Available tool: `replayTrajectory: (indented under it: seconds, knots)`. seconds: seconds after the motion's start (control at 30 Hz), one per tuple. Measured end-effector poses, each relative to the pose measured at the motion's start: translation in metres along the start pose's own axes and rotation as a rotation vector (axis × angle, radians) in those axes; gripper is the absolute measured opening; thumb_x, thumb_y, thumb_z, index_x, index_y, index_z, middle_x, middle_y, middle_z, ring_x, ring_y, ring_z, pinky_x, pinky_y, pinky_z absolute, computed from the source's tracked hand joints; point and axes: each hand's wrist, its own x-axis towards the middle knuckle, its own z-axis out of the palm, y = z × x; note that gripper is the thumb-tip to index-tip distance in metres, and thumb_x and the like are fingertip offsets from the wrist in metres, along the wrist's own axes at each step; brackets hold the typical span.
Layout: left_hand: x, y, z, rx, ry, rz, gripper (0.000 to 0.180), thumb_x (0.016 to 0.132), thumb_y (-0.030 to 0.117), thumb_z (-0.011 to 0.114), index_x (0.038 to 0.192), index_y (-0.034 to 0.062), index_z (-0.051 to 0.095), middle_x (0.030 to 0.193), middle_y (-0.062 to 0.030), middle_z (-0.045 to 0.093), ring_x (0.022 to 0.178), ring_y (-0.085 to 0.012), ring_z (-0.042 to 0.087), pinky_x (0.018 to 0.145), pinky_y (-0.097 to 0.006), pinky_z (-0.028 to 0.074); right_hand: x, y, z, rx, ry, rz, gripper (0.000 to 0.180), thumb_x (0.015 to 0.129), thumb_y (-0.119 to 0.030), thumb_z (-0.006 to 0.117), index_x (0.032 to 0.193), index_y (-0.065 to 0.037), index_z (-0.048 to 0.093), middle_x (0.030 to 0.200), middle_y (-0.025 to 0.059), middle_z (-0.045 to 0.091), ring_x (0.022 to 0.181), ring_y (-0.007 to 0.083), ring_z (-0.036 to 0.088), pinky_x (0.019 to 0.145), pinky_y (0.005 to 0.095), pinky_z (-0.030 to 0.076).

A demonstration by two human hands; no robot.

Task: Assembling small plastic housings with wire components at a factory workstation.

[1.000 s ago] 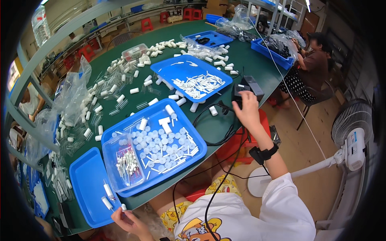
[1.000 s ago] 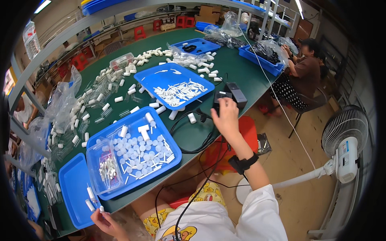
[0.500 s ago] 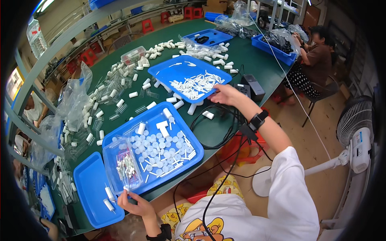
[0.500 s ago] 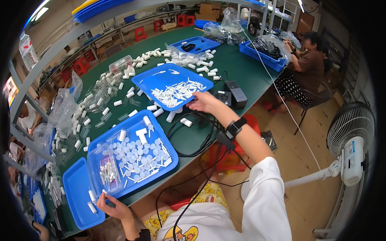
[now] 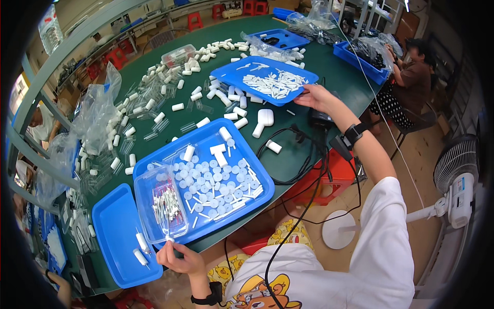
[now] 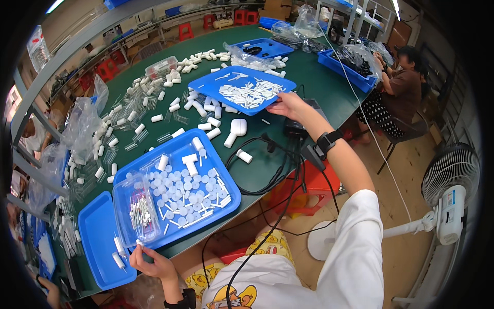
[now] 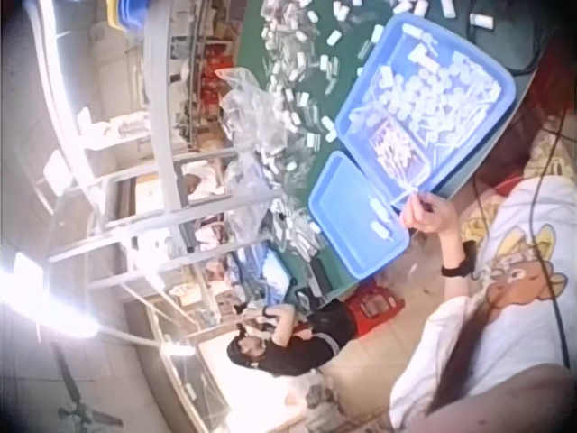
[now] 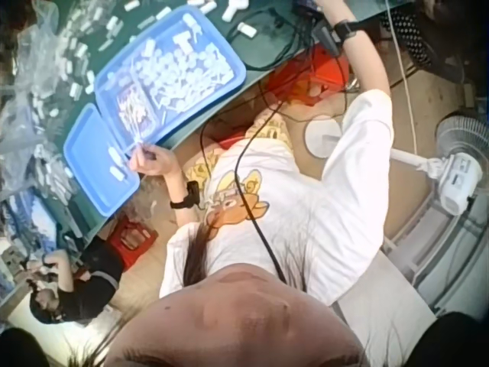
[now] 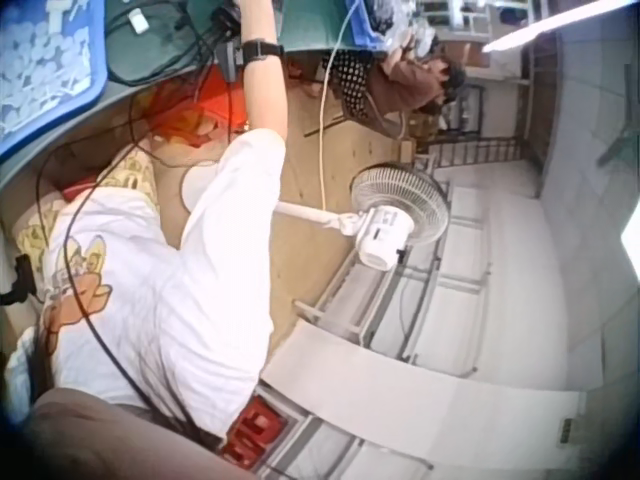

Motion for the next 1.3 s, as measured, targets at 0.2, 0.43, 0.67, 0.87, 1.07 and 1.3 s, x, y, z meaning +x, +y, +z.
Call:
replayTrajectory:
  seconds: [0.2,0.43,0.67,0.87,1.07,1.3]
  knots:
    - [-0.001,-0.002,0.001,-0.006,0.025,0.006,0.023,0.083,-0.008,0.052,0.105,-0.0012,0.051,0.095,-0.0120,0.049,0.085,-0.0259,0.049,0.076,-0.037,0.041,-0.023,0.034,0.030,-0.682,-0.080,-0.170,0.044,0.082,-0.035,0.059,0.101,0.006,0.057,0.094,0.0153,0.062,0.088,0.0252,0.062,0.077,0.0326,0.051]
    - [0.000,-0.001,0.001,-0.010,0.015,-0.008,0.025,0.082,-0.009,0.053,0.105,-0.0001,0.051,0.094,-0.0122,0.049,0.084,-0.0256,0.048,0.075,-0.037,0.040,-0.039,0.056,0.072,-1.301,-0.224,-0.634,0.060,0.060,-0.030,0.077,0.106,0.002,0.059,0.094,0.0205,0.062,0.090,0.0342,0.060,0.080,0.0367,0.047]
    - [-0.002,-0.002,0.002,-0.124,0.017,-0.018,0.026,0.080,-0.008,0.052,0.106,-0.0014,0.050,0.095,-0.0116,0.050,0.085,-0.0261,0.047,0.074,-0.038,0.039,-0.031,0.061,0.075,-1.235,-0.291,-0.613,0.063,0.060,-0.021,0.079,0.113,-0.001,0.052,0.105,0.0194,0.058,0.101,0.0264,0.056,0.085,0.0339,0.045]
    - [-0.008,-0.013,-0.001,-0.473,0.043,0.033,0.028,0.080,-0.012,0.046,0.099,0.0075,0.056,0.100,-0.0129,0.040,0.085,-0.0262,0.045,0.073,-0.033,0.040,-0.056,0.052,0.069,-1.218,-0.182,-0.851,0.065,0.056,-0.019,0.081,0.110,0.001,0.053,0.102,0.0130,0.044,0.086,0.0244,0.051,0.079,0.0320,0.045]
    - [0.041,0.039,-0.037,-0.675,-0.355,-0.290,0.019,0.081,-0.007,0.040,0.077,0.0025,0.056,0.096,-0.0091,0.041,0.081,-0.0171,0.048,0.073,-0.028,0.041,-0.164,0.035,0.107,-0.973,-0.349,-0.997,0.053,0.060,-0.010,0.076,0.106,0.000,0.051,0.105,0.0111,0.048,0.088,0.0233,0.053,0.073,0.0296,0.046]
    - [0.052,0.080,-0.023,-1.431,-0.612,-0.861,0.019,0.082,-0.003,0.039,0.072,0.0002,0.056,0.094,-0.0035,0.043,0.076,-0.0075,0.042,0.064,-0.019,0.034,-0.282,0.073,0.138,-0.818,-0.671,-1.079,0.066,0.054,-0.022,0.085,0.109,0.001,0.056,0.104,0.0129,0.057,0.093,0.0256,0.057,0.079,0.0326,0.048]
